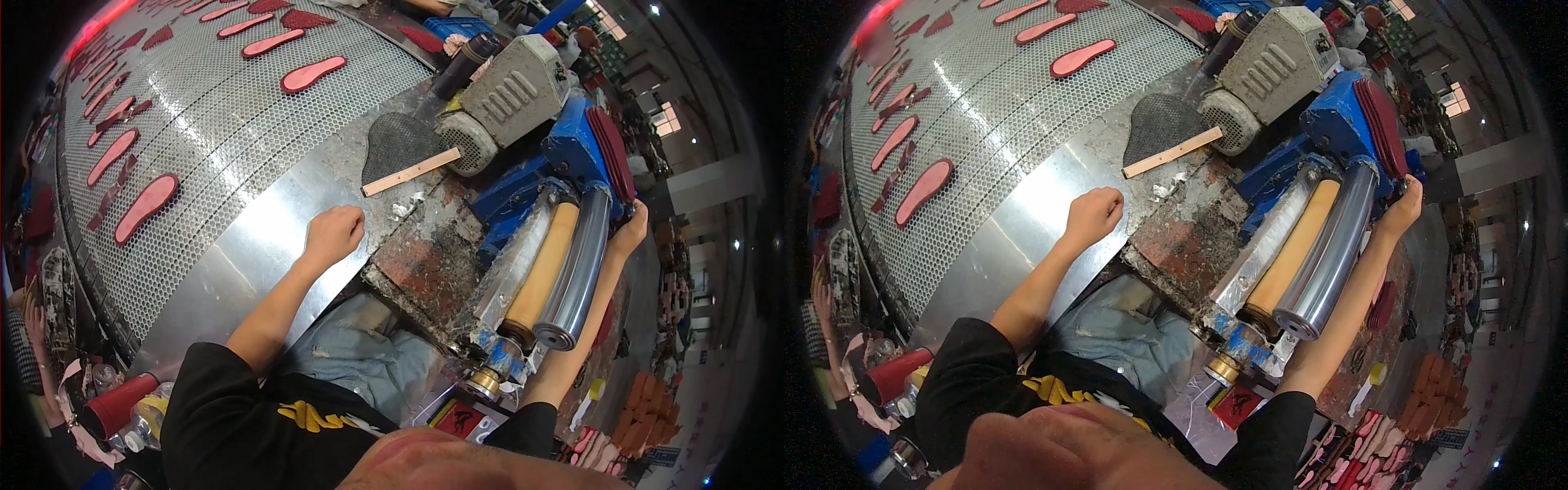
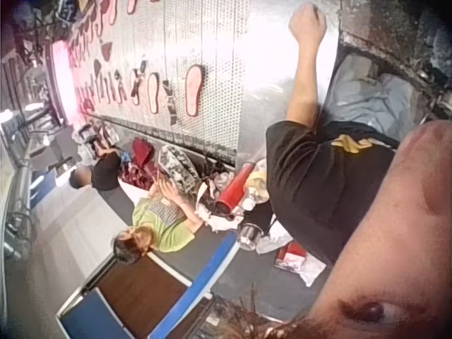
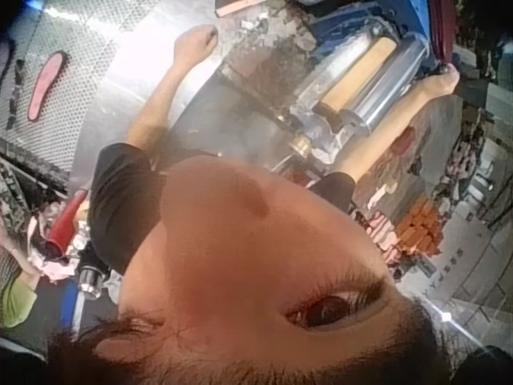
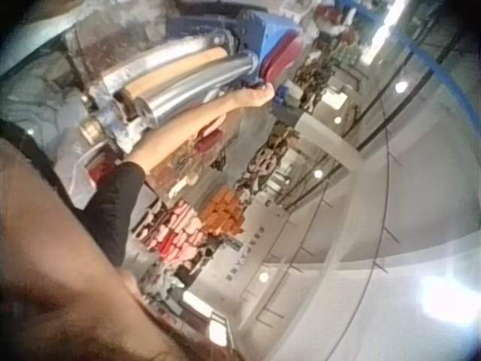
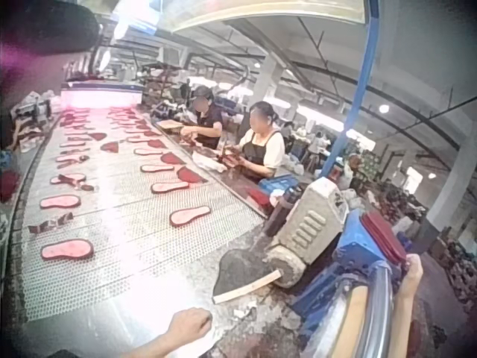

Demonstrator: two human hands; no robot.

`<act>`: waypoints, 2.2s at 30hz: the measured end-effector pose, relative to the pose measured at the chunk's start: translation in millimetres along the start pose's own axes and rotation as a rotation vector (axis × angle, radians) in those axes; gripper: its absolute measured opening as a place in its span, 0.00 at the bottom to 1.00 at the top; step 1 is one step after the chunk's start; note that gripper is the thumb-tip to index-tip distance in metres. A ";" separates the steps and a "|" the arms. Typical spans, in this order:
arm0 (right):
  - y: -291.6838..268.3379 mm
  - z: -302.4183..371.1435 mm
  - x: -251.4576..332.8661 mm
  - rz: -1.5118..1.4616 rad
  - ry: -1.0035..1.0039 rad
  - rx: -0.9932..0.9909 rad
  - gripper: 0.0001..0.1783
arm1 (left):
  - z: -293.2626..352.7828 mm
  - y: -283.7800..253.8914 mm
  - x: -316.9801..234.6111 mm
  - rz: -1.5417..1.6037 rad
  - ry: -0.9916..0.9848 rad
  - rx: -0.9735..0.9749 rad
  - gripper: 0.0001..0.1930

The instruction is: Apply adhesive to shoe insoles using a rolling machine.

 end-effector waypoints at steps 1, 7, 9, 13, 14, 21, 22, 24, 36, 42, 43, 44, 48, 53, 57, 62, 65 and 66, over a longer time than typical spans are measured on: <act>-0.2 -0.1 -1.0 -0.010 0.025 0.005 0.19 | -0.1 1.0 0.0 0.001 0.002 0.001 0.02; -1.5 -0.3 -2.0 -0.010 0.026 0.000 0.19 | -0.1 0.9 -2.9 -0.004 0.024 -0.014 0.02; -3.1 -1.7 -1.9 -0.002 0.018 -0.003 0.19 | -0.8 1.2 -4.3 0.000 0.017 0.001 0.02; 2.9 2.5 1.5 -0.017 0.026 -0.006 0.19 | 1.9 -0.6 -1.1 0.004 -0.008 0.023 0.03; 7.6 6.6 3.7 -0.019 0.029 -0.003 0.19 | 4.3 -2.5 1.5 -0.004 -0.012 0.021 0.03; -13.4 -4.4 0.4 0.118 -0.091 -0.052 0.17 | -7.2 3.9 -8.6 0.025 0.043 0.044 0.03; -17.8 -1.2 3.9 0.188 -0.140 -0.069 0.17 | -7.6 1.4 -8.7 0.035 0.046 0.005 0.04; -2.1 9.5 24.3 0.312 -0.320 -0.059 0.17 | -6.2 4.2 -3.6 0.062 0.006 -0.013 0.04; 7.2 -24.4 99.4 0.553 -0.050 0.180 0.27 | -1.2 1.2 -15.9 0.020 0.037 0.025 0.02; 50.8 -39.9 97.4 1.004 -0.051 0.465 0.33 | -1.1 -3.1 -12.6 0.065 0.003 0.039 0.03; 52.6 -40.8 97.4 1.035 -0.028 0.443 0.32 | -0.5 -2.8 -10.6 0.068 0.006 0.047 0.03; 52.9 -38.0 97.6 1.033 -0.030 0.441 0.32 | -0.1 -2.9 -9.0 0.072 0.009 0.054 0.03; 22.1 -43.2 108.4 0.594 -0.128 0.254 0.19 | -1.6 -0.9 -12.4 0.087 0.017 0.056 0.04; -58.3 4.4 102.7 -0.219 0.238 0.003 0.12 | 0.5 -1.4 -12.5 0.050 0.069 0.058 0.03; -152.3 85.7 82.1 -0.457 0.459 -0.186 0.08 | 1.5 8.4 21.8 0.623 -0.260 0.189 0.05; -188.8 171.2 57.3 -0.432 0.666 -0.142 0.09 | -68.0 -36.1 -81.3 0.817 0.003 0.242 0.15; -135.7 185.3 62.8 -0.394 0.622 -0.076 0.09 | -118.2 -55.3 -181.6 0.921 0.294 0.520 0.30; -119.5 181.6 70.9 -0.351 0.588 0.026 0.10 | -130.3 -57.0 -203.2 0.884 0.419 0.612 0.34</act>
Point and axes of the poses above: each hand's wrist, its own z-axis away from the middle knuckle, its own y-axis out of the palm, x = y × z, the point moved 6 cm from there along -z, towards the middle knuckle, and after that the axes turned 3 degrees about y, right-handed, at the moved point
